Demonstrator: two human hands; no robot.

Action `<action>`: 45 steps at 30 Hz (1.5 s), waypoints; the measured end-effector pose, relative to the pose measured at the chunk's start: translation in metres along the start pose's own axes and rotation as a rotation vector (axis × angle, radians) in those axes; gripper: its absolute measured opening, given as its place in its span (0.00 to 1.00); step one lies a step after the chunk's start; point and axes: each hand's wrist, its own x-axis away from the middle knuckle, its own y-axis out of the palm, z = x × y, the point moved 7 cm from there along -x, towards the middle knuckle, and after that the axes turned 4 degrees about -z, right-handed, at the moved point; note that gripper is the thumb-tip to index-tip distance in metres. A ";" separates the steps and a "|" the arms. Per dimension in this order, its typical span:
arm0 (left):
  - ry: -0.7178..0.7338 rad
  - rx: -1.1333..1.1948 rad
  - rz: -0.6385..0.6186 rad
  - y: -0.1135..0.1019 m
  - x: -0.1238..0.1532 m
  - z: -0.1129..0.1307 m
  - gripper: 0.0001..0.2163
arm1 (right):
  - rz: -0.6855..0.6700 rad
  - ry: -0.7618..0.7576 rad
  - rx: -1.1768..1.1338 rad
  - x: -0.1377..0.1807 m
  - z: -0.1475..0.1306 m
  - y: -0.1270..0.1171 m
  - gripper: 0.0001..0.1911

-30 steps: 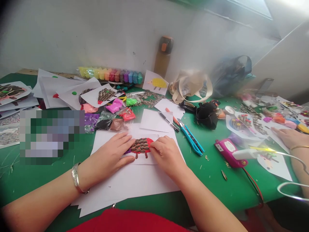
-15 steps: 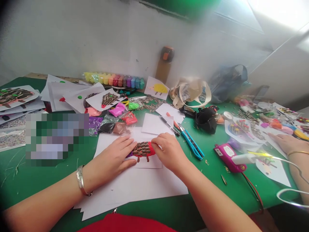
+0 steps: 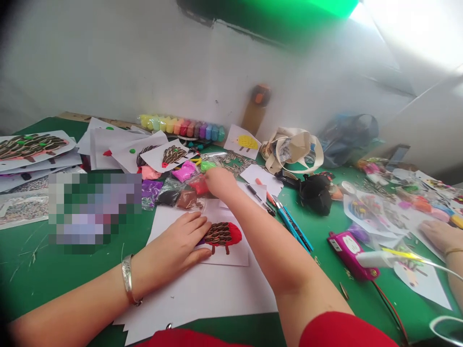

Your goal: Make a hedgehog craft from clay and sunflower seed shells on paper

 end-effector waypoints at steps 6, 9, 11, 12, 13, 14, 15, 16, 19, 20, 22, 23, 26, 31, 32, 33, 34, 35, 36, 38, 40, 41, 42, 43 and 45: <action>0.001 0.004 0.009 0.001 0.000 0.000 0.16 | 0.002 -0.001 -0.076 -0.005 -0.010 0.009 0.08; 0.004 -0.005 0.015 0.000 0.000 0.000 0.16 | 0.047 -0.001 -0.144 -0.001 -0.008 0.003 0.06; 0.017 -0.008 0.032 -0.001 0.001 0.001 0.16 | 0.099 0.009 -0.188 0.010 0.000 -0.005 0.06; 0.026 -0.009 0.045 -0.002 0.001 0.001 0.16 | 0.132 0.016 -0.217 0.018 0.005 -0.011 0.08; 0.037 -0.007 0.057 -0.002 0.001 0.002 0.16 | 0.159 0.026 -0.243 0.028 0.012 -0.016 0.09; 0.046 -0.009 0.070 -0.003 0.001 0.002 0.16 | 0.192 0.029 -0.281 0.041 0.019 -0.021 0.10; 0.056 -0.009 0.076 -0.003 0.001 0.003 0.16 | 0.243 0.020 -0.384 0.056 0.026 -0.026 0.09; 0.063 -0.008 0.079 -0.004 0.001 0.003 0.16 | 0.254 0.013 -0.464 0.072 0.032 -0.027 0.06; 0.061 0.009 0.082 -0.004 0.001 0.003 0.16 | 0.185 0.020 -0.596 0.120 0.043 -0.017 0.05; 0.062 0.017 0.087 -0.004 0.001 0.003 0.16 | 0.171 0.041 -0.655 0.135 0.046 -0.012 0.05; 0.062 0.020 0.088 -0.004 0.000 0.003 0.16 | 0.150 0.087 -0.763 0.162 0.049 0.000 0.07; 0.063 0.017 0.082 -0.003 0.000 0.003 0.16 | 0.110 0.091 -0.793 0.173 0.048 0.008 0.08; 0.062 0.003 0.062 -0.002 -0.001 0.004 0.16 | 0.071 0.087 -0.756 0.194 0.046 0.022 0.10; 0.054 -0.011 0.039 -0.001 -0.002 0.004 0.18 | 0.155 0.031 -0.610 0.202 0.046 0.028 0.10; 0.053 -0.015 0.032 0.000 -0.002 0.004 0.18 | 0.174 0.003 -0.584 0.201 0.045 0.028 0.11; 0.051 -0.018 0.028 0.000 -0.002 0.004 0.18 | 0.194 -0.027 -0.559 0.201 0.043 0.027 0.11; 0.050 -0.022 0.027 0.000 -0.002 0.004 0.18 | 0.209 -0.054 -0.535 0.201 0.042 0.027 0.11; 0.049 -0.023 0.030 -0.001 -0.002 0.004 0.18 | 0.219 -0.074 -0.513 0.200 0.041 0.027 0.12; 0.049 -0.021 0.036 -0.001 -0.002 0.004 0.18 | 0.228 -0.088 -0.493 0.200 0.040 0.027 0.11; 0.050 -0.014 0.045 -0.002 -0.002 0.005 0.17 | 0.238 -0.104 -0.450 0.201 0.038 0.026 0.11; 0.054 -0.010 0.049 -0.002 -0.002 0.005 0.17 | 0.241 -0.117 -0.402 0.202 0.036 0.026 0.11; 0.057 -0.010 0.051 -0.002 -0.002 0.005 0.17 | 0.244 -0.124 -0.379 0.202 0.035 0.025 0.10; 0.060 -0.011 0.056 -0.002 -0.002 0.005 0.17 | 0.245 -0.130 -0.356 0.202 0.034 0.025 0.10; 0.063 -0.010 0.064 -0.002 -0.002 0.005 0.17 | 0.245 -0.135 -0.336 0.202 0.033 0.025 0.10; 0.070 -0.005 0.082 -0.002 -0.002 0.005 0.16 | 0.241 -0.143 -0.304 0.202 0.031 0.026 0.11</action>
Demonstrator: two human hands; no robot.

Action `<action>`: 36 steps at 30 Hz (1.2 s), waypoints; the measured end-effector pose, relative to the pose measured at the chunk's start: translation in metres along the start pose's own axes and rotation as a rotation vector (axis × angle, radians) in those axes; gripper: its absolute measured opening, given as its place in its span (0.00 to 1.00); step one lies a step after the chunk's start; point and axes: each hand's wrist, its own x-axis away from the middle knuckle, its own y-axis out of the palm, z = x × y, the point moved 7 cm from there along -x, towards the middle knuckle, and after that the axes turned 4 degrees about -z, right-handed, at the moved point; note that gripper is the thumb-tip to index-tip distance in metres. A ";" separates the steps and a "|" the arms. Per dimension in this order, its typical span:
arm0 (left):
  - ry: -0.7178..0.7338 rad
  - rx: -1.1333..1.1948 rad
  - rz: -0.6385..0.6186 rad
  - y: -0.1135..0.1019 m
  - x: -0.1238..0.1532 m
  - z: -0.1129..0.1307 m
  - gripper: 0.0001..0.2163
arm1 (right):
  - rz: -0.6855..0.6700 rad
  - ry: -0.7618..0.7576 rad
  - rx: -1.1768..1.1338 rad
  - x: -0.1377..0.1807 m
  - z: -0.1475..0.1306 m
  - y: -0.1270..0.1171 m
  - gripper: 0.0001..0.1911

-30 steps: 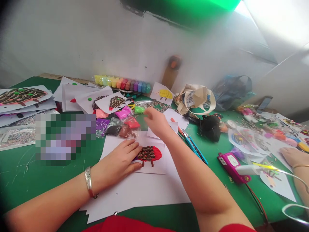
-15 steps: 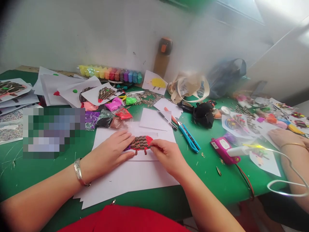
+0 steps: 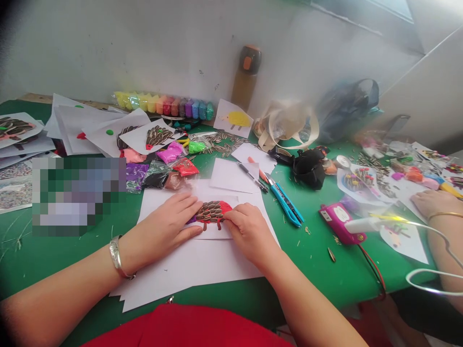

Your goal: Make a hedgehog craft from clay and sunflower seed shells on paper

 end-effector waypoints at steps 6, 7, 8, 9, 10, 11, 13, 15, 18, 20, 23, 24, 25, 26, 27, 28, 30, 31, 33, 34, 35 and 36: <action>-0.006 -0.021 -0.020 0.003 0.001 -0.001 0.17 | -0.011 -0.015 0.030 -0.002 -0.001 0.006 0.11; -0.008 -0.026 -0.026 0.003 0.001 -0.001 0.18 | -0.010 -0.017 0.030 -0.002 -0.001 0.006 0.11; -0.009 -0.028 -0.030 0.003 0.001 -0.001 0.18 | -0.010 -0.020 0.031 -0.002 -0.001 0.007 0.11; -0.010 -0.029 -0.032 0.003 0.001 -0.001 0.18 | -0.008 -0.021 0.031 -0.002 -0.001 0.008 0.12; -0.011 -0.028 -0.031 0.003 0.001 -0.001 0.18 | -0.005 -0.024 0.032 -0.002 -0.002 0.008 0.12; -0.012 -0.025 -0.029 0.003 0.001 -0.001 0.18 | 0.000 -0.028 0.031 -0.002 -0.002 0.009 0.12; -0.013 -0.015 -0.020 0.002 0.000 0.000 0.17 | 0.005 -0.034 0.026 -0.002 -0.003 0.010 0.13; -0.012 -0.006 -0.009 0.001 0.000 0.000 0.17 | 0.006 -0.027 0.012 -0.002 -0.002 0.010 0.12; -0.009 0.006 0.002 0.000 0.000 -0.001 0.17 | 0.034 0.013 -0.009 0.000 0.003 0.006 0.09; -0.010 0.008 0.003 0.000 0.000 -0.001 0.18 | 0.068 0.035 -0.008 0.002 0.006 0.002 0.08; -0.009 -0.022 0.014 -0.002 0.002 0.000 0.20 | 0.063 0.034 0.014 0.003 0.007 0.001 0.09; -0.007 -0.044 0.025 -0.004 0.002 0.002 0.20 | 0.049 0.029 0.021 0.003 0.006 0.002 0.09; 0.000 -0.068 0.038 -0.005 0.003 0.003 0.20 | 0.033 0.024 0.025 0.002 0.006 0.004 0.09; 0.012 -0.091 0.054 -0.007 0.003 0.006 0.19 | 0.021 0.019 0.028 0.002 0.005 0.005 0.09; 0.028 -0.108 0.066 -0.008 0.004 0.009 0.18 | 0.012 0.015 0.028 0.002 0.004 0.006 0.09; 0.049 -0.116 0.072 -0.008 0.004 0.012 0.17 | 0.007 0.012 0.028 0.002 0.004 0.007 0.09; 0.091 -0.113 0.060 -0.007 0.004 0.017 0.16 | 0.000 0.012 0.026 0.001 0.003 0.008 0.10; 0.106 -0.106 0.044 -0.005 0.004 0.019 0.17 | -0.003 0.013 0.027 0.001 0.003 0.009 0.10; 0.121 -0.096 0.004 0.001 0.004 0.021 0.19 | -0.006 0.014 0.031 0.001 0.004 0.009 0.10; 0.123 -0.096 -0.013 0.003 0.004 0.021 0.20 | -0.006 0.014 0.032 0.002 0.004 0.009 0.10; 0.124 -0.100 -0.026 0.005 0.003 0.021 0.22 | -0.006 0.014 0.034 0.002 0.004 0.010 0.10; 0.124 -0.107 -0.037 0.007 0.003 0.021 0.23 | -0.006 0.014 0.034 0.002 0.004 0.010 0.10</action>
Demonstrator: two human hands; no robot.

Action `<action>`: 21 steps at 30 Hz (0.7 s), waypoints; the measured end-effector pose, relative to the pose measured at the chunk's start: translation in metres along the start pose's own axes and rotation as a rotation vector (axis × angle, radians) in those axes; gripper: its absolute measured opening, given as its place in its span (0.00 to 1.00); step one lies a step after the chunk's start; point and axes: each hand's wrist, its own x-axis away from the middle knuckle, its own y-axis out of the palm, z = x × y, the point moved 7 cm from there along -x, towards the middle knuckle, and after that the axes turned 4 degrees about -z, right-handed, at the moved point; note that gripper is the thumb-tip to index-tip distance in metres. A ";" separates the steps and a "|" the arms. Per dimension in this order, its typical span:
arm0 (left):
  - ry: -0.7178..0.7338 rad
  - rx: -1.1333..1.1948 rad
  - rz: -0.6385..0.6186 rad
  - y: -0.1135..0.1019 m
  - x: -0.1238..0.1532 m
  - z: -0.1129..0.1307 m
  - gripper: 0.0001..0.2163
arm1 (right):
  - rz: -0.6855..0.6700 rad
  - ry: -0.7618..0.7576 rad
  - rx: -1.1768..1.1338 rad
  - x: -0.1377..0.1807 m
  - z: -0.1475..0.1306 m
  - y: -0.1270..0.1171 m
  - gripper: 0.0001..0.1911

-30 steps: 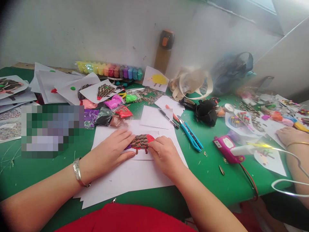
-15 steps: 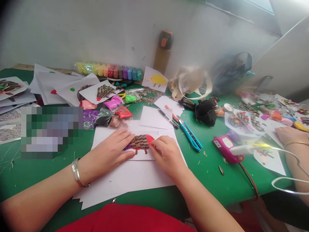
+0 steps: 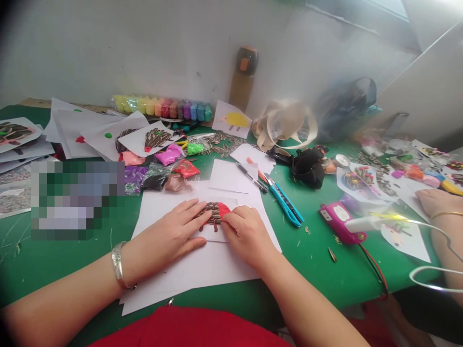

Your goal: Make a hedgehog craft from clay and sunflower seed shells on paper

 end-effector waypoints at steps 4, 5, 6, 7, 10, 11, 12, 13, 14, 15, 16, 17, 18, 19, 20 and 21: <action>0.002 -0.032 -0.027 0.004 0.000 0.001 0.23 | 0.002 -0.004 -0.001 0.000 -0.001 0.001 0.10; 0.003 -0.038 -0.029 0.005 0.000 0.001 0.23 | 0.006 -0.007 -0.002 0.000 -0.002 0.001 0.10; 0.004 -0.042 -0.031 0.005 0.000 0.001 0.23 | 0.010 -0.009 -0.003 0.000 -0.002 0.001 0.10; 0.003 -0.046 -0.030 0.005 0.000 0.001 0.23 | 0.013 -0.011 -0.004 -0.001 -0.003 0.001 0.10; -0.001 -0.048 -0.026 0.005 -0.001 0.001 0.23 | 0.019 -0.008 -0.007 -0.001 -0.003 0.002 0.10; -0.001 -0.048 -0.026 0.005 -0.001 0.001 0.23 | 0.020 -0.006 -0.007 -0.002 -0.003 0.003 0.10; 0.000 -0.049 -0.026 0.005 -0.001 0.001 0.24 | 0.020 -0.005 -0.008 -0.002 -0.003 0.003 0.11; 0.000 -0.051 -0.026 0.006 -0.001 0.001 0.24 | 0.020 -0.005 -0.008 -0.002 -0.003 0.004 0.11; 0.000 -0.052 -0.026 0.006 -0.001 0.001 0.24 | 0.020 -0.007 -0.009 -0.002 -0.004 0.005 0.11; -0.001 -0.053 -0.026 0.007 -0.001 0.001 0.23 | 0.021 -0.010 -0.009 -0.002 -0.004 0.005 0.11; -0.001 -0.053 -0.027 0.007 -0.001 0.001 0.23 | 0.022 -0.014 -0.008 -0.002 -0.004 0.005 0.11; -0.002 -0.051 -0.028 0.007 -0.001 0.001 0.23 | 0.022 -0.018 -0.008 -0.002 -0.005 0.005 0.11; -0.001 -0.049 -0.030 0.007 -0.001 0.001 0.23 | 0.021 -0.021 -0.009 -0.002 -0.005 0.005 0.11; -0.001 -0.045 -0.030 0.007 0.000 0.001 0.23 | 0.020 -0.020 -0.012 -0.002 -0.005 0.005 0.10; -0.002 -0.041 -0.029 0.006 0.000 0.001 0.23 | 0.022 -0.016 -0.020 -0.002 -0.004 0.003 0.10; -0.003 -0.033 -0.028 0.005 0.000 0.001 0.23 | 0.031 -0.008 -0.033 -0.002 -0.002 0.002 0.09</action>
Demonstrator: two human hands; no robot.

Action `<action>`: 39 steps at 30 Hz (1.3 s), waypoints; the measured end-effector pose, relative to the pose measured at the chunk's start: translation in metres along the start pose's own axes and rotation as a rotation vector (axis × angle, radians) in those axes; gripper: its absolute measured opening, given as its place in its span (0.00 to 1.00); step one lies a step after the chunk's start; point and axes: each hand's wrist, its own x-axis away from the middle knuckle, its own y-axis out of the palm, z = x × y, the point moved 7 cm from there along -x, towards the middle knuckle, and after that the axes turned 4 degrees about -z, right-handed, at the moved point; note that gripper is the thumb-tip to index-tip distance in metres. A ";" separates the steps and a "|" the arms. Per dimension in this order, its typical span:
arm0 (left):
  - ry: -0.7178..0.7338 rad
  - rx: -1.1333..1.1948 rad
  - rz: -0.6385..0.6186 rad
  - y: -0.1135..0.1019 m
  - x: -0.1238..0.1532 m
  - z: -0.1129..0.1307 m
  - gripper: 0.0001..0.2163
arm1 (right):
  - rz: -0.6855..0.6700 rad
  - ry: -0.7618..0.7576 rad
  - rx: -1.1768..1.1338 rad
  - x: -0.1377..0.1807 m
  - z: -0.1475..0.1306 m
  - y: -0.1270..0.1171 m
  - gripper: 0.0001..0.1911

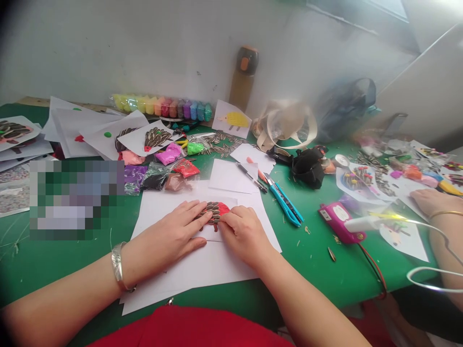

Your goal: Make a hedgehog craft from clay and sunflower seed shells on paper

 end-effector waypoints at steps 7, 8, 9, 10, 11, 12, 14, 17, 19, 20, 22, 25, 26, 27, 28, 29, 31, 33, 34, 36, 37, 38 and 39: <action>-0.045 0.135 0.014 -0.010 0.003 -0.010 0.25 | 0.161 0.218 -0.018 0.002 0.031 -0.018 0.10; -0.056 0.138 0.021 -0.011 0.003 -0.013 0.25 | 0.149 0.248 -0.002 0.002 0.035 -0.018 0.12; -0.065 0.135 0.024 -0.011 0.004 -0.015 0.24 | 0.131 0.269 0.016 0.001 0.038 -0.016 0.14; -0.075 0.131 0.022 -0.011 0.005 -0.017 0.23 | 0.111 0.279 0.034 -0.001 0.040 -0.015 0.16; -0.087 0.126 0.013 -0.011 0.005 -0.019 0.22 | 0.093 0.279 0.054 -0.003 0.041 -0.014 0.17; -0.099 0.123 0.002 -0.011 0.006 -0.021 0.22 | 0.073 0.271 0.071 -0.007 0.042 -0.013 0.18; -0.121 0.123 -0.021 -0.011 0.006 -0.024 0.20 | 0.031 0.240 0.095 -0.016 0.041 -0.010 0.19; -0.151 0.148 -0.046 -0.015 0.007 -0.028 0.17 | -0.024 0.199 0.124 -0.034 0.039 -0.007 0.20; -0.174 0.168 -0.048 -0.018 0.008 -0.031 0.15 | -0.059 0.187 0.144 -0.046 0.037 -0.005 0.20; -0.187 0.173 -0.047 -0.019 0.008 -0.033 0.15 | -0.078 0.183 0.150 -0.051 0.035 -0.003 0.20; -0.214 0.174 -0.053 -0.022 0.010 -0.038 0.13 | -0.107 0.184 0.150 -0.058 0.032 0.000 0.20; -0.238 0.170 -0.079 -0.022 0.012 -0.044 0.10 | -0.133 0.192 0.138 -0.063 0.030 -0.001 0.19; -0.239 0.165 -0.076 -0.022 0.012 -0.045 0.09 | -0.139 0.192 0.132 -0.064 0.030 -0.003 0.18; -0.237 0.154 -0.062 -0.023 0.013 -0.047 0.09 | -0.139 0.192 0.128 -0.066 0.030 -0.006 0.18; -0.234 0.141 -0.040 -0.024 0.013 -0.049 0.10 | -0.131 0.192 0.127 -0.068 0.031 -0.011 0.17; -0.230 0.127 -0.014 -0.025 0.014 -0.051 0.10 | -0.111 0.188 0.131 -0.072 0.032 -0.017 0.16; -0.222 0.105 0.035 -0.027 0.015 -0.054 0.12 | -0.062 0.163 0.145 -0.082 0.033 -0.030 0.15; -0.215 0.089 0.071 -0.028 0.015 -0.057 0.12 | -0.037 0.120 0.172 -0.096 0.030 -0.036 0.15; -0.212 0.079 0.088 -0.028 0.015 -0.058 0.12 | -0.037 0.093 0.194 -0.104 0.027 -0.036 0.15; -0.210 0.060 0.115 -0.028 0.015 -0.059 0.12 | -0.052 0.050 0.249 -0.121 0.022 -0.030 0.16; -0.209 0.054 0.123 -0.027 0.014 -0.060 0.11 | -0.062 0.026 0.279 -0.129 0.018 -0.025 0.16; -0.208 0.050 0.130 -0.027 0.014 -0.061 0.11 | -0.073 0.006 0.292 -0.137 0.015 -0.019 0.16; -0.207 0.048 0.136 -0.026 0.014 -0.061 0.11 | -0.082 -0.010 0.300 -0.143 0.013 -0.013 0.16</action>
